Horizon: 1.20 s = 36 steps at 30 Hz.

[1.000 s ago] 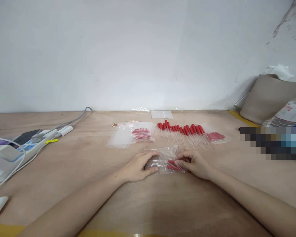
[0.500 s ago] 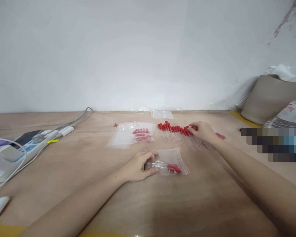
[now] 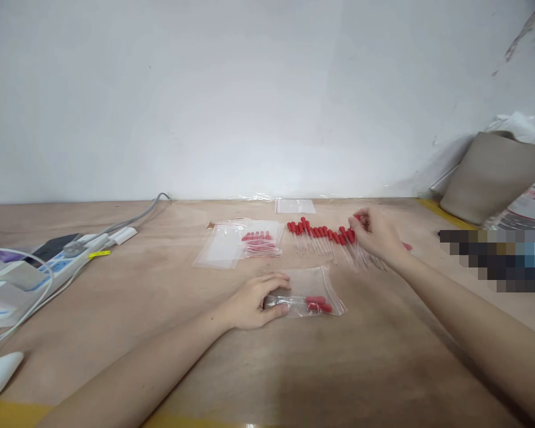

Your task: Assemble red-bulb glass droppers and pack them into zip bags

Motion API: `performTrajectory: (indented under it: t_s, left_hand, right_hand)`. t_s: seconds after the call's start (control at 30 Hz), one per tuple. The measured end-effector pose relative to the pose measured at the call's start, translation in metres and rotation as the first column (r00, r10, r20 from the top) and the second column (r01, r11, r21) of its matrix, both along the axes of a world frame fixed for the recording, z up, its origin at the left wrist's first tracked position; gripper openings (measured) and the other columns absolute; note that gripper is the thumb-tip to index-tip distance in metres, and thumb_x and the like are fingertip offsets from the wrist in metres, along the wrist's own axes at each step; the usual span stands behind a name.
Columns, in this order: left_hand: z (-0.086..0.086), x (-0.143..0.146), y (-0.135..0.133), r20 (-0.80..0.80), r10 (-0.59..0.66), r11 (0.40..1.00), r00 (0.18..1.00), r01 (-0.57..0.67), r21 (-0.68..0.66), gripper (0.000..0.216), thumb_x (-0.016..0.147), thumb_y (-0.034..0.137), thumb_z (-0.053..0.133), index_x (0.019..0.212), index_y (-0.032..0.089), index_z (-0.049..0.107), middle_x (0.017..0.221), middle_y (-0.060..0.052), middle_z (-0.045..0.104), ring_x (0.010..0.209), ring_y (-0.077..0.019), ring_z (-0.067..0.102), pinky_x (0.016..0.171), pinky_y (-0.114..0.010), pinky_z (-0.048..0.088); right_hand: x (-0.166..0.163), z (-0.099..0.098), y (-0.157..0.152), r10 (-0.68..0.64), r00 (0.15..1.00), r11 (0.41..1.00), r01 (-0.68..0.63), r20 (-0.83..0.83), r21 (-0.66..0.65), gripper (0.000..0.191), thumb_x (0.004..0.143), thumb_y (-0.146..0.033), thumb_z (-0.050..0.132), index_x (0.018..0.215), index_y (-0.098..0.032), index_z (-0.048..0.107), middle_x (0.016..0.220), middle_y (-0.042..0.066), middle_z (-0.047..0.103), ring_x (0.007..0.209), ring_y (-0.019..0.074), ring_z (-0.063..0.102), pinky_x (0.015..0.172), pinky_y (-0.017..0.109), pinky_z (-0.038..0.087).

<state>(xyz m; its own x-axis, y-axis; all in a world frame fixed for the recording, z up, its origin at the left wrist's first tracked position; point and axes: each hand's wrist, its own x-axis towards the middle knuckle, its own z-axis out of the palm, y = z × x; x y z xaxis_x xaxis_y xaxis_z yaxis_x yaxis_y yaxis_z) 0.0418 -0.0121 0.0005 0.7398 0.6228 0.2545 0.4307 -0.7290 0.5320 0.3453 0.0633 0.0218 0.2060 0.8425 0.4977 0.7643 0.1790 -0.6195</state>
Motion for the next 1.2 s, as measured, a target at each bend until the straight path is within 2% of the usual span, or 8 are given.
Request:
performTrajectory:
  t_s: [0.17,0.4,0.53,0.63,0.87,1.0,1.1,1.2]
  left_hand:
    - [0.001,0.000,0.000,-0.007,-0.006,1.000,1.000,0.007,0.022,0.042,0.079,0.034,0.054,0.119,0.021,0.047,0.122,-0.008,0.051,0.114,-0.0221,0.045,0.097,-0.038,0.035]
    - [0.000,0.000,0.000,-0.036,0.015,0.999,0.999,-0.014,0.031,0.047,0.081,0.035,0.052,0.124,0.021,0.041,0.122,-0.008,0.051,0.113,-0.0222,0.046,0.095,-0.038,0.037]
    - [0.000,0.000,-0.001,-0.051,0.026,0.999,0.998,-0.025,0.028,0.050,0.081,0.037,0.052,0.126,0.021,0.038,0.121,-0.009,0.051,0.108,-0.0225,0.049,0.092,-0.038,0.039]
    - [0.001,0.001,-0.001,-0.044,0.023,0.999,0.999,-0.021,0.031,0.050,0.081,0.037,0.052,0.125,0.020,0.038,0.121,-0.009,0.051,0.107,-0.0225,0.049,0.092,-0.038,0.039]
    - [0.001,0.000,-0.001,-0.026,0.011,1.000,1.000,-0.011,0.029,0.049,0.080,0.035,0.053,0.125,0.020,0.039,0.121,-0.009,0.051,0.108,-0.0220,0.049,0.093,-0.037,0.038]
    - [0.001,0.001,-0.001,-0.015,0.010,0.999,1.000,-0.010,0.032,0.048,0.080,0.034,0.053,0.124,0.021,0.040,0.120,-0.009,0.051,0.109,-0.0225,0.048,0.094,-0.037,0.037]
    - [0.002,0.002,-0.001,-0.013,0.010,1.000,1.000,-0.010,0.022,0.047,0.080,0.034,0.053,0.123,0.021,0.041,0.120,-0.009,0.051,0.109,-0.0227,0.048,0.093,-0.037,0.038]
    - [0.002,0.001,-0.001,-0.017,0.014,1.000,1.000,-0.014,0.017,0.046,0.080,0.033,0.053,0.123,0.020,0.041,0.119,-0.008,0.052,0.107,-0.0218,0.049,0.092,-0.036,0.038]
  right_hand:
    - [-0.010,-0.013,-0.042,0.145,0.713,0.986,-0.165,-0.686,0.037,0.033,0.067,-0.048,0.061,0.078,-0.021,0.044,0.059,-0.003,0.055,0.046,0.0099,0.051,0.043,0.022,0.042]
    - [-0.030,-0.044,-0.068,0.091,0.351,0.908,-0.414,-0.932,-0.067,0.028,0.062,-0.037,0.070,0.073,-0.020,0.050,0.070,0.000,0.063,0.061,0.0112,0.061,0.059,0.024,0.051]
    - [-0.032,-0.043,-0.076,0.233,0.484,0.756,-0.636,-0.844,-0.155,0.026,0.064,-0.035,0.070,0.075,-0.017,0.054,0.070,0.000,0.063,0.061,0.0095,0.059,0.061,0.023,0.049]
    - [-0.036,-0.043,-0.079,0.329,0.594,0.743,-0.643,-0.734,-0.188,0.025,0.063,-0.034,0.070,0.071,-0.017,0.054,0.057,-0.005,0.057,0.050,0.0065,0.052,0.051,0.021,0.044]
    - [-0.044,-0.040,-0.084,0.448,0.584,0.666,-0.723,-0.677,-0.183,0.024,0.065,-0.033,0.068,0.081,-0.017,0.059,0.070,0.000,0.063,0.063,0.0116,0.058,0.060,0.026,0.046]
    - [-0.052,-0.038,-0.083,0.471,0.682,0.709,-0.670,-0.560,-0.220,0.023,0.065,-0.032,0.067,0.081,-0.018,0.059,0.047,-0.006,0.051,0.041,0.0071,0.044,0.040,0.020,0.034]
    - [-0.058,-0.042,-0.083,0.458,0.746,0.791,-0.590,-0.483,-0.162,0.018,0.066,-0.032,0.065,0.074,-0.018,0.057,0.063,-0.001,0.059,0.053,0.0097,0.053,0.047,0.021,0.041]
    - [-0.057,-0.045,-0.084,0.494,0.709,0.760,-0.633,-0.503,-0.146,0.020,0.072,-0.034,0.059,0.086,-0.020,0.054,0.077,0.002,0.063,0.069,0.0141,0.059,0.059,0.026,0.046]
